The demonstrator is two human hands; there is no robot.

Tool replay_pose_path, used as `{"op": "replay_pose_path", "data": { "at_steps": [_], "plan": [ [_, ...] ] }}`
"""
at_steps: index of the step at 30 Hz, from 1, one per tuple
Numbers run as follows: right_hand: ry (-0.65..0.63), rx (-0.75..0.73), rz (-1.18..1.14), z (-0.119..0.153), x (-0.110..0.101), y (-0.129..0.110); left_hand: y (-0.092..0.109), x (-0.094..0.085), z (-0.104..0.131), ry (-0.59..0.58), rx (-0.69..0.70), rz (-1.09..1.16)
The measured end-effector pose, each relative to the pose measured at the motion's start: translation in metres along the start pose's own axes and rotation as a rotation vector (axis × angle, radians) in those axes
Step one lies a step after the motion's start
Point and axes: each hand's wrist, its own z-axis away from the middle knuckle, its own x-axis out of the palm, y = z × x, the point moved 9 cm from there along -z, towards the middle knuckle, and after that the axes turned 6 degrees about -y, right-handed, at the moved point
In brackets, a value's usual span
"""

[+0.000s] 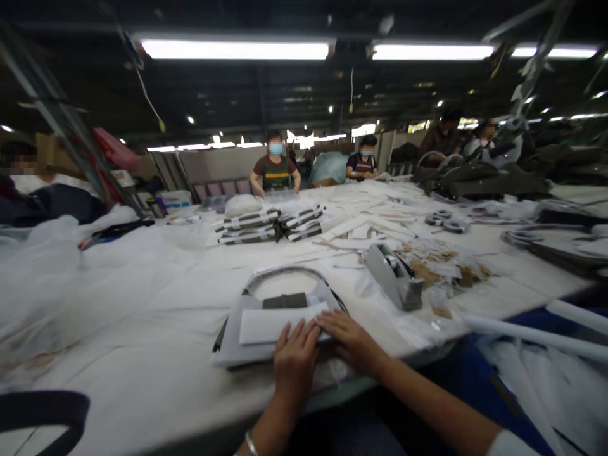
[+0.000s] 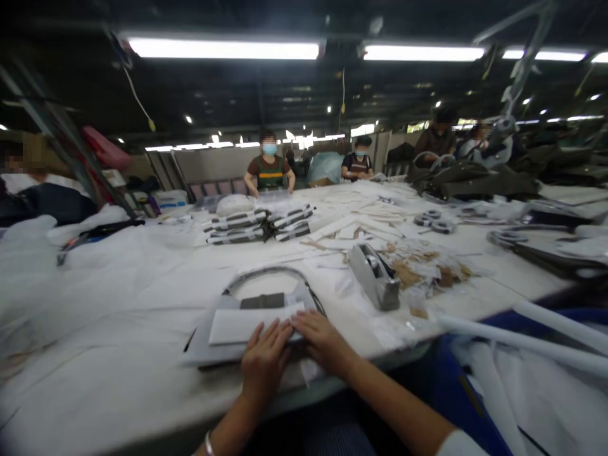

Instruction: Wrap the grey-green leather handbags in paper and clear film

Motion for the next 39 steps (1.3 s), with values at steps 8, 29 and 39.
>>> {"op": "replay_pose_path", "data": {
  "at_steps": [8, 29, 39],
  "plan": [
    [-0.043, 0.021, 0.022, 0.065, -0.028, -0.020, 0.003, -0.004, -0.009, -0.164, -0.004, 0.029],
    [0.185, 0.022, -0.106, 0.058, -0.021, -0.052, 0.006, -0.006, -0.010, -0.115, 0.017, -0.020],
    [0.173, 0.114, -0.136, 0.061, -0.033, -0.072, 0.008, -0.004, -0.012, -0.120, 0.038, -0.041]
  ]
}}
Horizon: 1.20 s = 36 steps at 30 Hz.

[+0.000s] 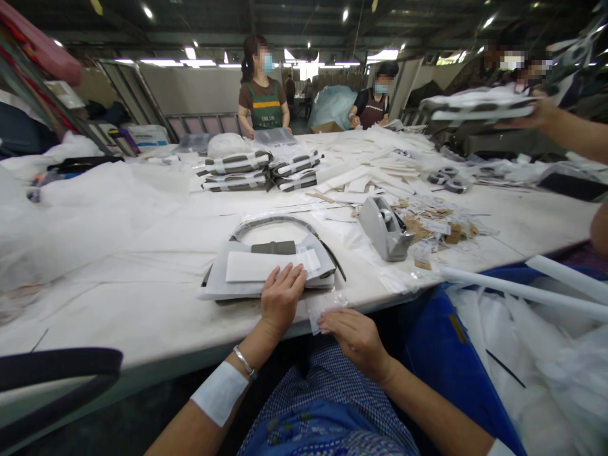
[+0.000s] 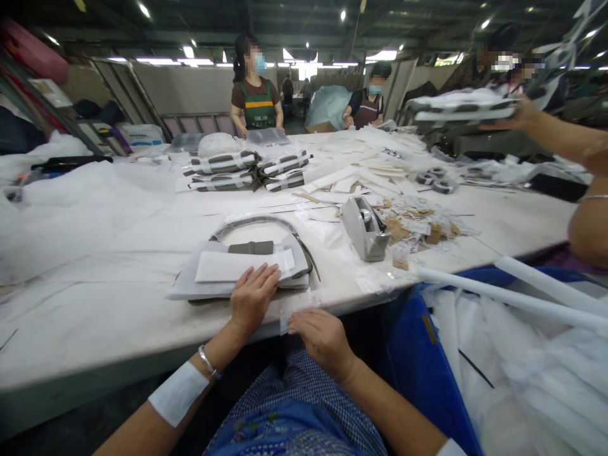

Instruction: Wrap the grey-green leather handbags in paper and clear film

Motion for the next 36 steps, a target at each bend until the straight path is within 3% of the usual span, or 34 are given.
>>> {"op": "replay_pose_path", "data": {
  "at_steps": [4, 8, 15, 21, 28, 33, 36],
  "plan": [
    [0.007, 0.037, -0.021, -0.027, -0.018, 0.010, 0.000, 0.005, 0.002, -0.016, 0.024, -0.006],
    [-0.030, 0.146, 0.012, -0.069, -0.026, 0.036, 0.001, 0.003, 0.004, -0.003, 0.036, 0.001],
    [-0.253, 0.412, 0.121, -0.120, 0.000, 0.092, 0.000, -0.001, 0.003, 0.021, 0.005, 0.044],
    [-0.387, 0.364, 0.073, -0.128, 0.029, 0.111, -0.003, -0.005, 0.000, 0.061, 0.005, 0.101],
    [-0.460, 0.320, 0.014, -0.133, 0.040, 0.129, -0.002, -0.007, 0.001, 0.038, 0.058, 0.080],
    [-0.437, 0.332, 0.015, -0.133, 0.045, 0.131, 0.000, -0.002, -0.003, -0.026, 0.090, 0.061],
    [-0.369, 0.361, 0.044, -0.127, 0.037, 0.126, 0.000, 0.001, -0.003, -0.044, 0.099, 0.043]
  ]
}}
